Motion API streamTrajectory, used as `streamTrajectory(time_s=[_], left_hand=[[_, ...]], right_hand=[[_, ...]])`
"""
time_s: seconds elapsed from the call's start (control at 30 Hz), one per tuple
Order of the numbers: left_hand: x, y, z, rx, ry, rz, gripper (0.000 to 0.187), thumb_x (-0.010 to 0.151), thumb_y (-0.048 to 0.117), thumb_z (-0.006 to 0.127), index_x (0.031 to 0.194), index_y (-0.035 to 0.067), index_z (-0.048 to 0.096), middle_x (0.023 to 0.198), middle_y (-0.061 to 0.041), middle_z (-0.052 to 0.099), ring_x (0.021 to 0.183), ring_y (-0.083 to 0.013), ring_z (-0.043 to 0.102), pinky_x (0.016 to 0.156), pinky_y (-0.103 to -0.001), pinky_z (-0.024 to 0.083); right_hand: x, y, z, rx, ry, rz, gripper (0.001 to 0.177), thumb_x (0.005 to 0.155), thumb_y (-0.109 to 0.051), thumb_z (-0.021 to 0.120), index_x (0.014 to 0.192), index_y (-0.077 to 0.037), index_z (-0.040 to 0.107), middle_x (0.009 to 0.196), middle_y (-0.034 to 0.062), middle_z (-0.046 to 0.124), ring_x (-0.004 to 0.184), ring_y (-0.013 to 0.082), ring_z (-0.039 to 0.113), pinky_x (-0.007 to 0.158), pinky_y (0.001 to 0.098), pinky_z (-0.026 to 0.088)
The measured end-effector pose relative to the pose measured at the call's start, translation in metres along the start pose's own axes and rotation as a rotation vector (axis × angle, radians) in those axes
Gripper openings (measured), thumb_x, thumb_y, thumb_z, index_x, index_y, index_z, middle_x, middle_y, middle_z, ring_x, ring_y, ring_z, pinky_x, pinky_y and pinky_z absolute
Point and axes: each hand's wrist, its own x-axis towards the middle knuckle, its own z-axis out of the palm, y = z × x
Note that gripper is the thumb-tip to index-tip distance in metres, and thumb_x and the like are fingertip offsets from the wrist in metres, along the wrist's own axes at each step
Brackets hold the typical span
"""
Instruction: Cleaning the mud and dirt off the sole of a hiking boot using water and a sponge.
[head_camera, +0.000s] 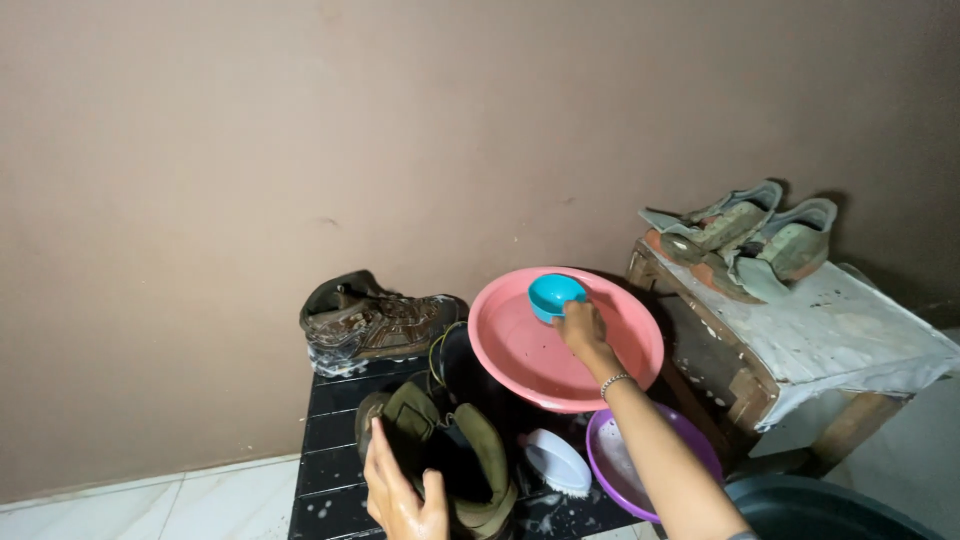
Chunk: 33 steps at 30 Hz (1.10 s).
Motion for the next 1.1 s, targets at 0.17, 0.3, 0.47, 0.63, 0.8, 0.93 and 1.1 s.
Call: streamTrajectory(time_s=[0.17,0.3,0.47,0.63,0.8,0.93,1.1], left_hand=[[0.003,0.013,-0.012,-0.027,-0.098,-0.071,0.09,0.069,0.02,0.054,0.157,0.026,0.032,0.152,-0.01,0.045,0.135,-0.0306,0.046,0.111,-0.054,0.027],[0.0,0.016,-0.019,-0.084,-0.185,-0.064,0.085,0.078,0.019,0.051,0.159,0.024,0.024,0.153,-0.009,0.041,0.141,-0.0269,0.038,0.111,-0.054,0.022],[0.003,0.013,-0.024,-0.121,-0.211,0.0,0.084,0.08,0.02,0.05,0.159,0.017,0.023,0.153,-0.013,0.04,0.142,-0.0299,0.038,0.109,-0.053,0.027],[0.03,0.05,-0.048,-0.455,-0.353,-0.281,0.079,0.07,0.005,0.055,0.147,0.022,0.043,0.153,-0.004,0.05,0.141,-0.0205,0.046,0.115,-0.033,0.033],[0.062,0.034,-0.031,-0.354,-0.459,-0.399,0.076,0.079,0.003,0.065,0.149,0.028,0.046,0.153,-0.027,0.042,0.142,-0.0483,0.038,0.114,-0.055,0.034],[0.074,-0.002,-0.01,-0.441,-0.407,-0.414,0.064,0.08,-0.003,0.063,0.138,0.022,0.059,0.135,-0.021,0.06,0.13,-0.0386,0.056,0.103,-0.048,0.047],[0.067,0.005,-0.025,-0.699,-0.339,-0.529,0.048,0.091,0.004,0.057,0.139,0.012,0.055,0.138,-0.025,0.056,0.126,-0.037,0.057,0.1,-0.045,0.051]], right_hand=[[-0.031,-0.011,-0.01,-0.071,0.284,-0.39,0.021,0.076,-0.01,0.07,0.095,-0.001,0.068,0.123,0.0322,0.048,0.109,0.0481,0.056,0.095,0.05,0.049],[-0.063,-0.016,-0.004,-0.406,0.377,-0.628,0.026,0.086,-0.02,0.066,0.103,-0.002,0.073,0.151,0.0259,0.041,0.142,0.0416,0.041,0.119,0.0489,0.035],[-0.107,-0.031,-0.064,-0.002,0.007,-0.571,0.016,0.073,0.003,0.068,0.087,-0.005,0.066,0.151,0.0206,0.04,0.124,0.0391,0.058,0.088,0.0506,0.053],[-0.14,-0.056,-0.122,0.324,0.172,-0.552,0.031,0.063,-0.012,0.09,0.075,-0.01,0.061,0.147,0.021,0.052,0.123,0.0385,0.06,0.097,0.0396,0.046],[-0.2,-0.114,-0.169,0.399,0.139,-0.683,0.033,0.062,0.0,0.086,0.085,-0.002,0.062,0.149,0.0223,0.05,0.124,0.0477,0.055,0.1,0.0493,0.051],[-0.218,-0.133,-0.148,0.359,0.051,-0.683,0.032,0.067,0.001,0.083,0.086,-0.004,0.059,0.157,0.013,0.042,0.119,0.0415,0.06,0.097,0.0444,0.056],[-0.218,-0.127,-0.152,0.267,0.108,-0.629,0.031,0.071,0.001,0.081,0.094,-0.001,0.061,0.161,0.0109,0.038,0.123,0.0424,0.057,0.096,0.0478,0.056]])
